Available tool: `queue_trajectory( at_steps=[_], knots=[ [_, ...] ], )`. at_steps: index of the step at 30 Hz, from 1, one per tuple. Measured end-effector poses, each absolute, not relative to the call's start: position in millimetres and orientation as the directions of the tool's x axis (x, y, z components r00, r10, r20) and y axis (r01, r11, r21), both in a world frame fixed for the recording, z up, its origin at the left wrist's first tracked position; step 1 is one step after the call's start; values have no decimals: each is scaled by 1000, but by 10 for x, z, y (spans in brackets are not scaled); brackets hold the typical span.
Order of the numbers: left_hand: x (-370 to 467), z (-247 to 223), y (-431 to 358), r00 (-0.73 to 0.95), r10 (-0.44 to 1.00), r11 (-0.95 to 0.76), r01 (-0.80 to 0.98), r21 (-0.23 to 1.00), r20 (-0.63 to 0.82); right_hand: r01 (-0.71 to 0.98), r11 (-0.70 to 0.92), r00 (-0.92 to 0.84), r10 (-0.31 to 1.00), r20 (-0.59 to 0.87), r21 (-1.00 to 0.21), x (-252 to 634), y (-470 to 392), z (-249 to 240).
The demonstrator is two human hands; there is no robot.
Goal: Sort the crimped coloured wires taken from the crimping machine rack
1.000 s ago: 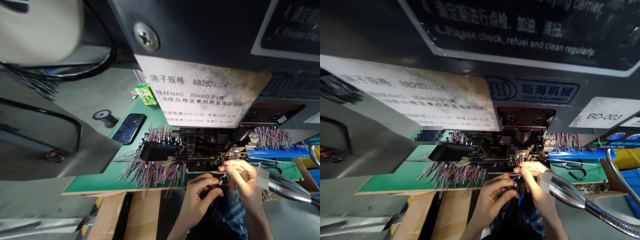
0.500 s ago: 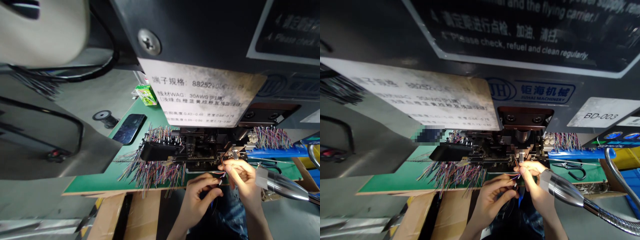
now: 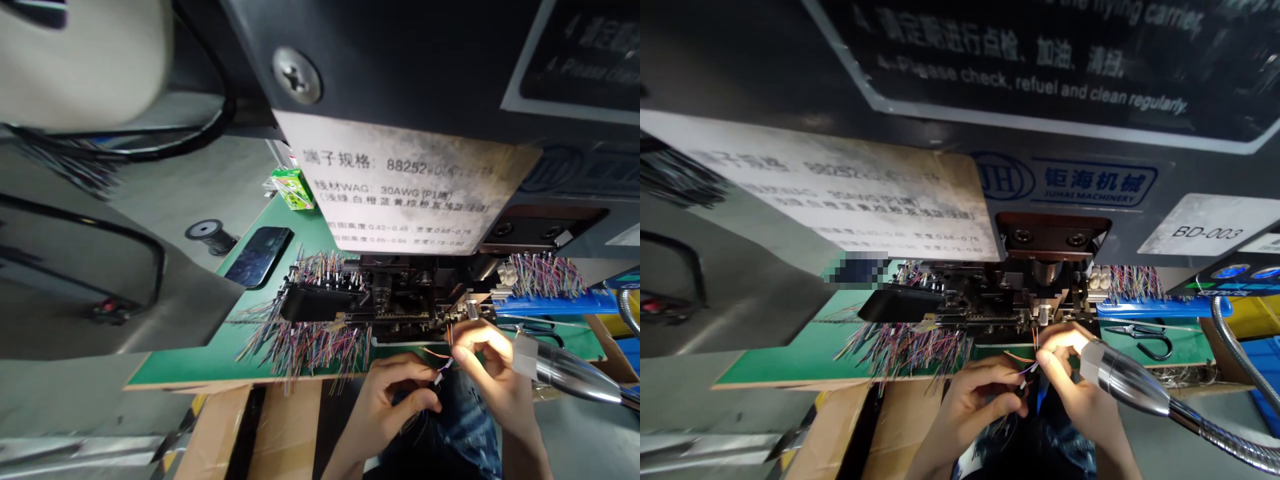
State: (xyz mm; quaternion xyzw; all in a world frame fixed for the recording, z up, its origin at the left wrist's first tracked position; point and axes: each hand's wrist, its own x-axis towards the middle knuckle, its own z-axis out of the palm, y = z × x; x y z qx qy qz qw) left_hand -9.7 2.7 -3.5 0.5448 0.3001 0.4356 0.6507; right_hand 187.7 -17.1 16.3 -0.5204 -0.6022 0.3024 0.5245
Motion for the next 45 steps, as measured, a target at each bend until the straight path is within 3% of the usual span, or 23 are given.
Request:
queue_trajectory(
  at_steps=[10,19,30,35,37,39,42,45],
  knots=[
    [0,-125,20,346,935,5,-252,968,85,51,42,287,956,55,-998,1718,-158,121],
    [-4,-90,13,337,937,13,-281,959,86,8,18,320,947,20,-1000,1681,-145,177],
    [-10,-98,2,330,941,-1,-229,973,78,91,32,312,948,59,-995,1678,-139,135],
    [-87,-57,11,377,924,3,-191,982,70,321,223,191,937,294,-920,1820,-149,153],
    [-106,-39,15,421,905,42,-235,971,62,332,299,104,931,350,-895,1858,-160,205],
    [-110,-29,19,450,891,73,-265,962,56,266,263,86,952,294,-927,1855,-178,243],
    [-90,-39,21,431,901,58,-245,968,55,156,93,173,978,120,-983,1793,-205,240],
    [-62,-65,21,390,919,39,-227,973,54,90,16,255,966,39,-996,1728,-205,208]
  ],
)
